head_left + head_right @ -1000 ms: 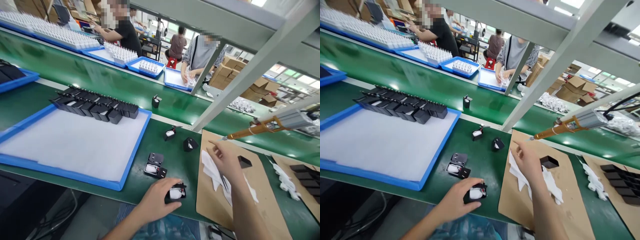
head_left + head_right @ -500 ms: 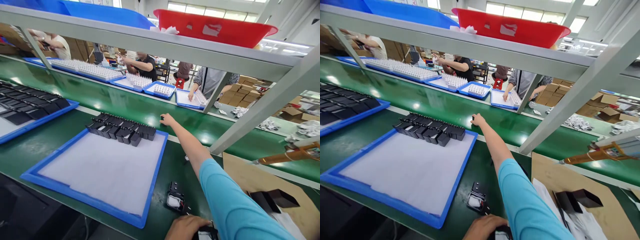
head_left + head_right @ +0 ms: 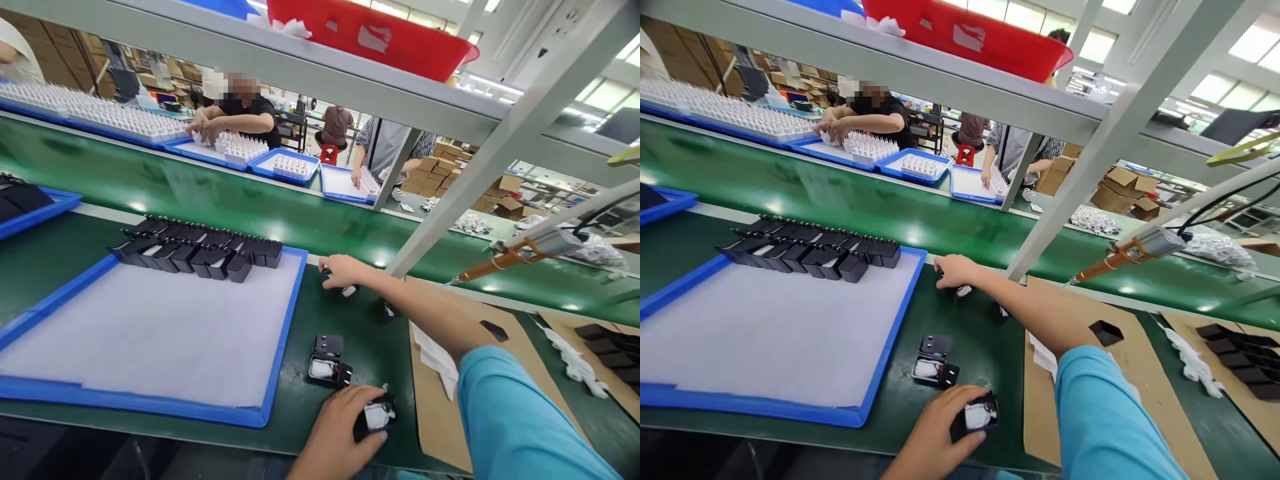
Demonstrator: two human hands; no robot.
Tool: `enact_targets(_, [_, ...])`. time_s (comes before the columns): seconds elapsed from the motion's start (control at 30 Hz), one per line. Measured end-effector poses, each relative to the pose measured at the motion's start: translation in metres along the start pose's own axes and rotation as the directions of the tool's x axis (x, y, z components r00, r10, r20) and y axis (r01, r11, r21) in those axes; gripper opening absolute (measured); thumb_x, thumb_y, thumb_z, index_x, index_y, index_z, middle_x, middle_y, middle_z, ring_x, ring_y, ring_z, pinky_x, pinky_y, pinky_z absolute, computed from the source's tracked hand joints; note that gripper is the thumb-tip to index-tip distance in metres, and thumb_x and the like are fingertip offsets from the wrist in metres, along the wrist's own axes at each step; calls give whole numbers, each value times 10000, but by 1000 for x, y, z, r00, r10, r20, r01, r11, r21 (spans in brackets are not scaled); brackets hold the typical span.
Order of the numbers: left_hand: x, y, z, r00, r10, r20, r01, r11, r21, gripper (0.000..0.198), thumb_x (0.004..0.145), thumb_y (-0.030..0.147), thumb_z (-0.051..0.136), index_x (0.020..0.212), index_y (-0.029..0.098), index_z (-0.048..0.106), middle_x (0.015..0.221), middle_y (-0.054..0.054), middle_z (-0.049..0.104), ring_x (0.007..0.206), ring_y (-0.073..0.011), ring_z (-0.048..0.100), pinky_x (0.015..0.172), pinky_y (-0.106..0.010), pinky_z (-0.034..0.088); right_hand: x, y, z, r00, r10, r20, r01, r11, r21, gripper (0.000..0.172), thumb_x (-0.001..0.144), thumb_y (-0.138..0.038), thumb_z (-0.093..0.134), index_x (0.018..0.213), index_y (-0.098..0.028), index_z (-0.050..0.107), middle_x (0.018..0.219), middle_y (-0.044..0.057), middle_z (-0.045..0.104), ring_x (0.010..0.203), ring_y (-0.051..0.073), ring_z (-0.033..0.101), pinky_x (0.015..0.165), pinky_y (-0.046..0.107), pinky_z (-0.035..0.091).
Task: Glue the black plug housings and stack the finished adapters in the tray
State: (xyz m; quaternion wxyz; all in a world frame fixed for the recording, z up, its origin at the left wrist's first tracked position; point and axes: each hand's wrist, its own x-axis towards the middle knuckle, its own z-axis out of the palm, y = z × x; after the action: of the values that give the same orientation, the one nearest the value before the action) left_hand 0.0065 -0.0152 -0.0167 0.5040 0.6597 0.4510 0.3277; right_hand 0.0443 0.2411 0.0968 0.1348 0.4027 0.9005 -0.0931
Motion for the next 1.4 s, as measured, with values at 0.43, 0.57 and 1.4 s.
enact_targets(0.43, [-3, 3, -6, 996, 80, -34, -78, 996, 48, 562, 805, 341, 700, 1335, 243, 541, 1359, -90, 607, 1243, -264, 576, 1078, -409, 445, -121, 43, 14, 930, -62, -362, 120, 983, 137, 270, 944, -392, 483, 1108, -216, 605, 1274, 94, 623, 1191, 226, 587, 983, 361, 468])
enact_targets(0.57, [2, 12, -7, 998, 62, -25, -62, 998, 15, 595, 842, 375, 664, 1389, 225, 484, 1362, -103, 607, 1240, -258, 586, 1072, -427, 456, -191, 74, 27, 543, 186, -819, 261, 889, 375, 185, 917, -353, 555, 1045, -241, 625, 1099, 57, 682, 1039, 207, 657, 930, 378, 523])
enact_targets(1.4, [10, 30, -10, 909, 372, 186, -411, 728, 549, 553, 980, 153, 409, 1513, 237, 289, 1293, -84, 637, 1228, -210, 545, 1037, -406, 482, -176, 206, 109, 277, 724, -632, 386, 518, 763, 557, 900, -495, 503, 1403, -342, 320, 1200, 86, 591, 1062, 208, 655, 826, 387, 547])
